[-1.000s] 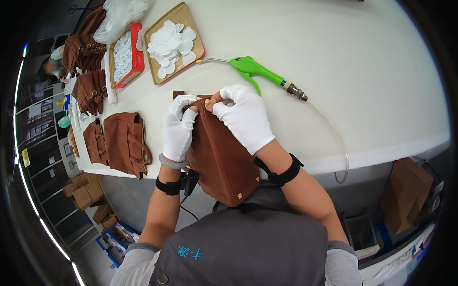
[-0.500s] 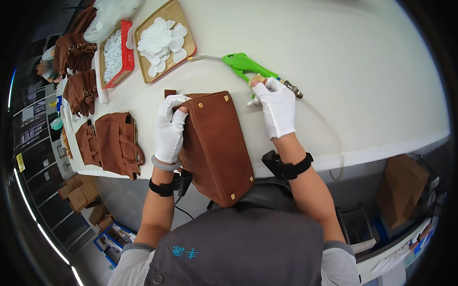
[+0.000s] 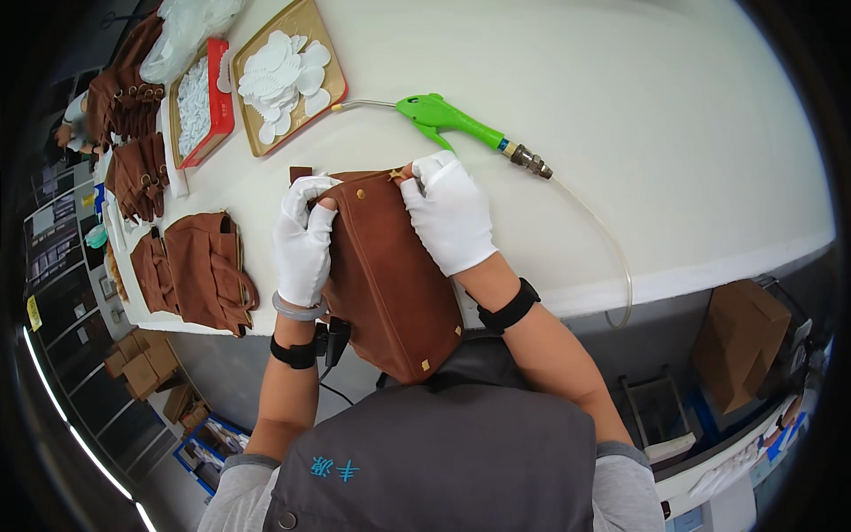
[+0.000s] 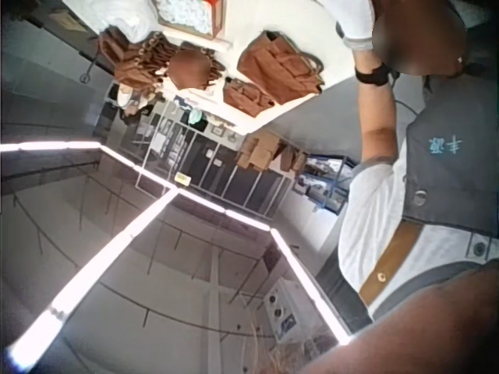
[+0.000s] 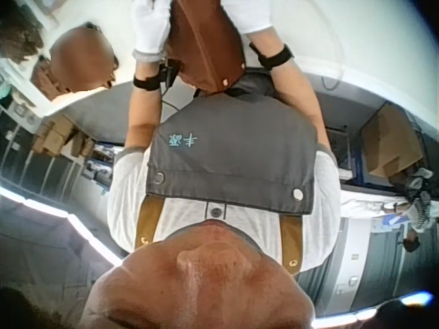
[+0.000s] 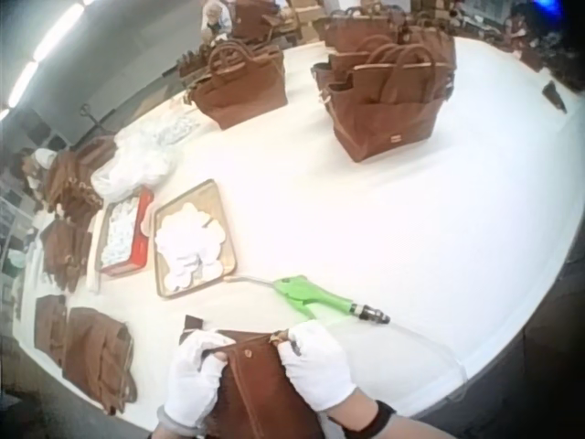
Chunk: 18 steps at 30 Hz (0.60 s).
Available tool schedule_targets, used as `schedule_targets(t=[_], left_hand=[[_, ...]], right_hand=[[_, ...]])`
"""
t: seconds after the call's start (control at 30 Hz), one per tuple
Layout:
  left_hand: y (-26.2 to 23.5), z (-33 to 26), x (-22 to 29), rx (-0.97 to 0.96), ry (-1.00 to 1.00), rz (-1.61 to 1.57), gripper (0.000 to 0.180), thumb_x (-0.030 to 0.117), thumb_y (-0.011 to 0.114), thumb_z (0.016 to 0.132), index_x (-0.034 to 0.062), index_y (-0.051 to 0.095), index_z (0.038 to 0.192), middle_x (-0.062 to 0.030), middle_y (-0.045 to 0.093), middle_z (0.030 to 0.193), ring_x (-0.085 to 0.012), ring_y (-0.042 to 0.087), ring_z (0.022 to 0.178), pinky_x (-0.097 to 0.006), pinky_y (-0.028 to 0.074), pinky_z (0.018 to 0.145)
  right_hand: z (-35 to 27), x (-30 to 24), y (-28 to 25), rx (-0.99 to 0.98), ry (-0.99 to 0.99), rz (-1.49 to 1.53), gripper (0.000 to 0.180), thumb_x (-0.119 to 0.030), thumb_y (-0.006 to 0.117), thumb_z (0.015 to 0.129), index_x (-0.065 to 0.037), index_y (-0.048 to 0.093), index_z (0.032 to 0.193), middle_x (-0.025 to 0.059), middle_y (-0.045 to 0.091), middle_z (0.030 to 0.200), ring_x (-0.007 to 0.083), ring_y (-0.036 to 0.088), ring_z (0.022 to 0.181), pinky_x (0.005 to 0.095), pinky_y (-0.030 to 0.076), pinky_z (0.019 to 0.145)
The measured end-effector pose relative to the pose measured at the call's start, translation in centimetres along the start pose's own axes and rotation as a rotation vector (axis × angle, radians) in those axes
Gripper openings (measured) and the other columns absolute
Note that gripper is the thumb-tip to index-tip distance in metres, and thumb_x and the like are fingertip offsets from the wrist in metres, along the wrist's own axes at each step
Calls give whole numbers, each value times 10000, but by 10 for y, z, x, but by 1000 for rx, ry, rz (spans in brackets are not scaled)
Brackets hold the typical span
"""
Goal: The person assembles brown handbags at a factory workstation. They insert white stuffing into the bags, attach small gold corner studs by hand, and wipe the surfaces with a cloth. The person then stacks the finished bags and handles white packaging materials.
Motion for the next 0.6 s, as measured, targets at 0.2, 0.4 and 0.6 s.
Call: schedule_targets(t=[0.2, 0.4, 0.6], left_hand=[[3, 0, 0, 23, 18, 20, 105, -11, 600, 876, -4, 615, 980, -79, 637, 953, -195, 594, 883, -298, 471, 827], [-1, 0, -1, 16, 13, 44, 103, -9, 601, 877, 0, 617, 978, -82, 641, 953, -198, 597, 882, -302, 473, 822], [1, 2, -3, 5, 16, 18, 99, -10, 601, 875, -1, 613, 973, -82, 642, 952, -199, 599, 887, -301, 474, 826]], right_hand=[[10, 3, 0, -205, 156, -144, 105, -133, 598, 843, -33, 617, 869, 164, 600, 874, 348, 599, 782, 422, 497, 700], [10, 16, -6, -138, 264, -101, 131, -140, 585, 853, -19, 619, 814, 198, 610, 851, 384, 599, 784, 437, 499, 706], [8, 15, -6, -286, 584, 233, 184, -123, 589, 885, 6, 597, 755, 101, 579, 643, 186, 569, 512, 324, 484, 523]])
Point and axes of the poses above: each hand's wrist, its own z-axis towards the middle knuckle, its own y-axis out of the palm, x = y × z, the point moved 3 cm from there along z, towards the middle knuckle
